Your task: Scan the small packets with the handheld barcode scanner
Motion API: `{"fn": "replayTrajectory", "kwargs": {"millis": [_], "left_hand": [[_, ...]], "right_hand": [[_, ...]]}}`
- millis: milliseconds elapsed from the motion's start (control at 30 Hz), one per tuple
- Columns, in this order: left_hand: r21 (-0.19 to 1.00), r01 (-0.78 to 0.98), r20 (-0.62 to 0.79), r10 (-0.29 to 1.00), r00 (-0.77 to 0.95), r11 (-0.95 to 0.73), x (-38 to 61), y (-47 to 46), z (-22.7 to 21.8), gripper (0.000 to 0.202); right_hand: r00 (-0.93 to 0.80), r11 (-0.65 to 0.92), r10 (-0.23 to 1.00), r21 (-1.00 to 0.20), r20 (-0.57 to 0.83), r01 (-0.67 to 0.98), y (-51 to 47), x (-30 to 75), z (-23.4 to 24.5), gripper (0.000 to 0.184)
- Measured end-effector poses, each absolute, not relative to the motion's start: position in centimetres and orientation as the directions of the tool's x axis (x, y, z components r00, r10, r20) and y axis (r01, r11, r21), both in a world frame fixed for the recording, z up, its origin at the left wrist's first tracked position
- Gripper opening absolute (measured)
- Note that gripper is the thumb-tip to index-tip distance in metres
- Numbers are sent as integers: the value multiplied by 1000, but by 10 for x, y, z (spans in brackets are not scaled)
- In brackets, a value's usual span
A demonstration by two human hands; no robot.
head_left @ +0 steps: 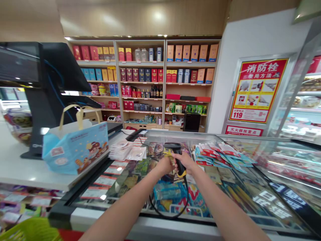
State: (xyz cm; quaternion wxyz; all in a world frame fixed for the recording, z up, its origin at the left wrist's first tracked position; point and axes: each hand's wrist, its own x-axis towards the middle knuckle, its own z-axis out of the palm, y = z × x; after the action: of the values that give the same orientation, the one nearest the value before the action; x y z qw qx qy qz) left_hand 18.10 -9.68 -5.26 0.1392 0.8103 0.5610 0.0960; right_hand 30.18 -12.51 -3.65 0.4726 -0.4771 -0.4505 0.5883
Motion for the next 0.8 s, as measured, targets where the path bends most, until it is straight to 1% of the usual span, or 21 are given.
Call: {"fn": "replayTrajectory", "kwargs": {"millis": [33, 100, 200, 267, 333, 400, 433, 467, 533, 600, 633, 667, 733, 800], "left_hand": [[319, 879, -7, 926, 377, -355, 198, -104, -53, 25], [285, 880, 28, 921, 388, -380, 226, -118, -56, 37], [243, 871, 109, 904, 413, -427, 255, -133, -65, 70], [270, 857, 140, 899, 416, -439, 264, -135, -72, 89], [346, 844, 124, 912, 391, -410, 268, -130, -78, 93], [432, 827, 83, 928, 362, -361, 268, -120, -82, 87], [476, 809, 66, 931, 359, -345, 266, -114, -82, 80], [522, 786, 53, 932, 360, -333, 264, -107, -82, 69], [607, 737, 47, 939, 340, -297, 257, -91, -81, 41], [691, 682, 74, 962, 263, -240, 247, -76, -80, 16], [734, 648, 90, 976, 200, -201, 241, -68, -80, 6], [783, 601, 103, 987, 127, -159, 235, -61, -82, 1], [894, 439, 109, 994, -19, -90, 226, -50, -86, 12], [971, 234, 84, 989, -123, -53, 220, -43, -92, 17]], "right_hand": [[-84, -148, 987, -981, -138, -125, -127, 316, -37, 25], [-36, -143, 990, -980, -139, -137, -132, 343, -36, 24], [50, -122, 990, -979, -132, -166, -139, 374, -35, 21], [85, -113, 988, -977, -130, -183, -142, 387, -35, 21], [108, -106, 986, -973, -130, -205, -144, 394, -38, 22], [125, -105, 983, -970, -135, -218, -144, 397, -42, 23], [130, -107, 982, -971, -137, -215, -145, 396, -44, 24], [132, -107, 982, -973, -136, -206, -145, 396, -45, 24], [129, -97, 984, -979, -122, -181, -146, 393, -46, 24], [119, -90, 987, -983, -110, -160, -148, 391, -45, 23], [113, -95, 987, -984, -112, -149, -148, 390, -44, 23], [109, -102, 987, -985, -118, -137, -149, 389, -44, 24], [102, -107, 987, -986, -120, -127, -150, 388, -44, 23], [89, -93, 991, -988, -104, -126, -151, 386, -46, 21]]}}
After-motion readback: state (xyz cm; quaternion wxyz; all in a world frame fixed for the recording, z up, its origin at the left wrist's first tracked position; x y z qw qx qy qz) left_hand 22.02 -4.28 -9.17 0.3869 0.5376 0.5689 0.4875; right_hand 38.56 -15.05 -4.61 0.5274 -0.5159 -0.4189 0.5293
